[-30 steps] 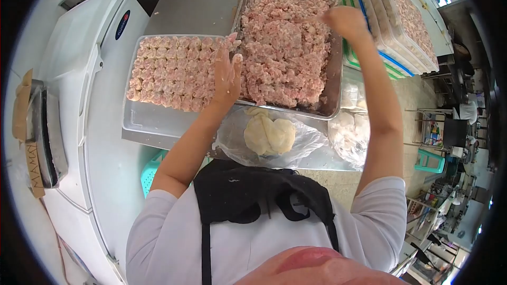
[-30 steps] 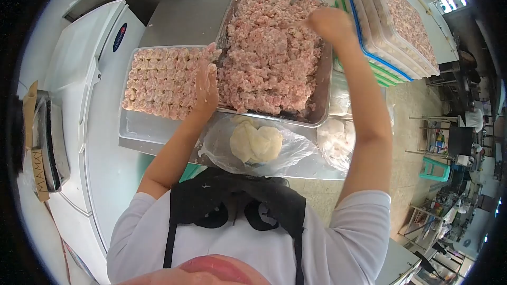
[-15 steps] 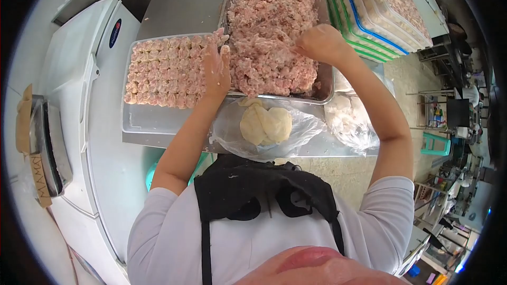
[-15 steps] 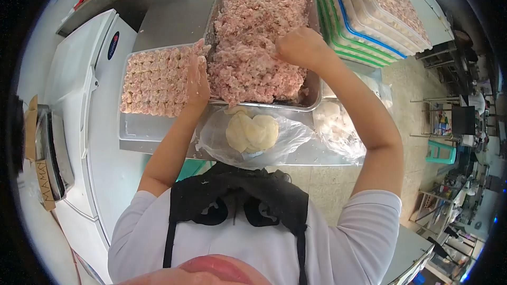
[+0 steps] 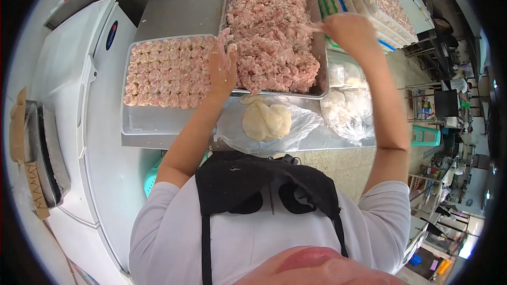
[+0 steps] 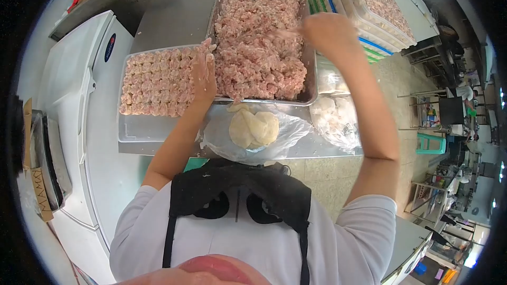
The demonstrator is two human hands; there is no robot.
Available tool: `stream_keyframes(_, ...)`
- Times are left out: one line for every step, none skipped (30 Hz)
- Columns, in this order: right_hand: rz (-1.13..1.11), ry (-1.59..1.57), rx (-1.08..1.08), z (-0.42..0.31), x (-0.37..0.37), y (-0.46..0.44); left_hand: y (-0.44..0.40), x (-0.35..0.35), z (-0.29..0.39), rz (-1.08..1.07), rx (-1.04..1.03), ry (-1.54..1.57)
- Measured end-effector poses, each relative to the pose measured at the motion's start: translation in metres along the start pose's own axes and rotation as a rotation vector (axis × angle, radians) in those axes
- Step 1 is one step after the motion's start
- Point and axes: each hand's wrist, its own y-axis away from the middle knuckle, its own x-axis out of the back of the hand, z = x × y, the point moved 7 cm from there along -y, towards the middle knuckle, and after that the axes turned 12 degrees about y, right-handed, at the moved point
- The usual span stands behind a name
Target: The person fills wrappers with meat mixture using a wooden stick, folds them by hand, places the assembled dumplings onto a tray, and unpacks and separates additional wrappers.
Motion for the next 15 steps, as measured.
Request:
stream_keyframes(0.092, -0.048, 0.044, -0.012, -0.013, -0.007, 0.001, 0.000, 0.000, 0.003, 0.004, -0.001)
stream_keyframes(0.108, -0.106, 0.076, -0.030, -0.038, -0.007, 0.001, -0.001, 0.000, 0.006, 0.007, -0.004)
stream_keyframes(0.126, -0.166, 0.107, -0.049, -0.066, -0.006, 0.001, 0.000, -0.001, 0.008, 0.008, -0.009)
stream_keyframes(0.143, -0.229, 0.137, -0.065, -0.085, -0.002, 0.000, 0.000, -0.001, 0.007, 0.023, 0.001)
stream_keyframes(0.052, -0.271, 0.068, -0.065, -0.104, 0.006, 0.000, 0.000, 0.000, 0.001, 0.039, 0.011)
stream_keyframes(-0.040, -0.309, -0.001, -0.058, -0.122, 0.022, 0.000, 0.000, 0.000, -0.002, 0.057, 0.024)
stream_keyframes(-0.128, -0.341, -0.068, -0.050, -0.133, 0.034, 0.000, 0.001, 0.001, -0.001, 0.041, 0.029)
stream_keyframes(-0.114, -0.311, -0.083, -0.046, -0.137, 0.045, 0.000, 0.002, 0.003, -0.001, 0.026, 0.036)
stream_keyframes(-0.102, -0.281, -0.101, -0.043, -0.133, 0.055, 0.002, 0.002, 0.004, -0.004, 0.012, 0.046)
stream_keyframes(-0.089, -0.252, -0.116, -0.042, -0.128, 0.064, 0.002, 0.002, 0.002, 0.015, 0.028, 0.100)
stream_keyframes(-0.100, -0.134, -0.082, -0.041, -0.125, 0.068, 0.002, 0.004, -0.001, 0.037, 0.049, 0.149)
stream_keyframes(-0.108, -0.017, -0.044, -0.039, -0.106, 0.066, 0.003, 0.006, -0.005, 0.059, 0.068, 0.197)
stream_keyframes(-0.111, 0.099, -0.006, -0.038, -0.086, 0.062, 0.002, 0.007, -0.008, 0.077, 0.082, 0.236)
stream_keyframes(-0.088, 0.092, -0.044, -0.033, -0.059, 0.062, 0.003, 0.009, -0.008, 0.086, 0.093, 0.257)
stream_keyframes(-0.065, 0.085, -0.084, -0.030, -0.029, 0.066, 0.003, 0.010, -0.008, 0.095, 0.099, 0.269)
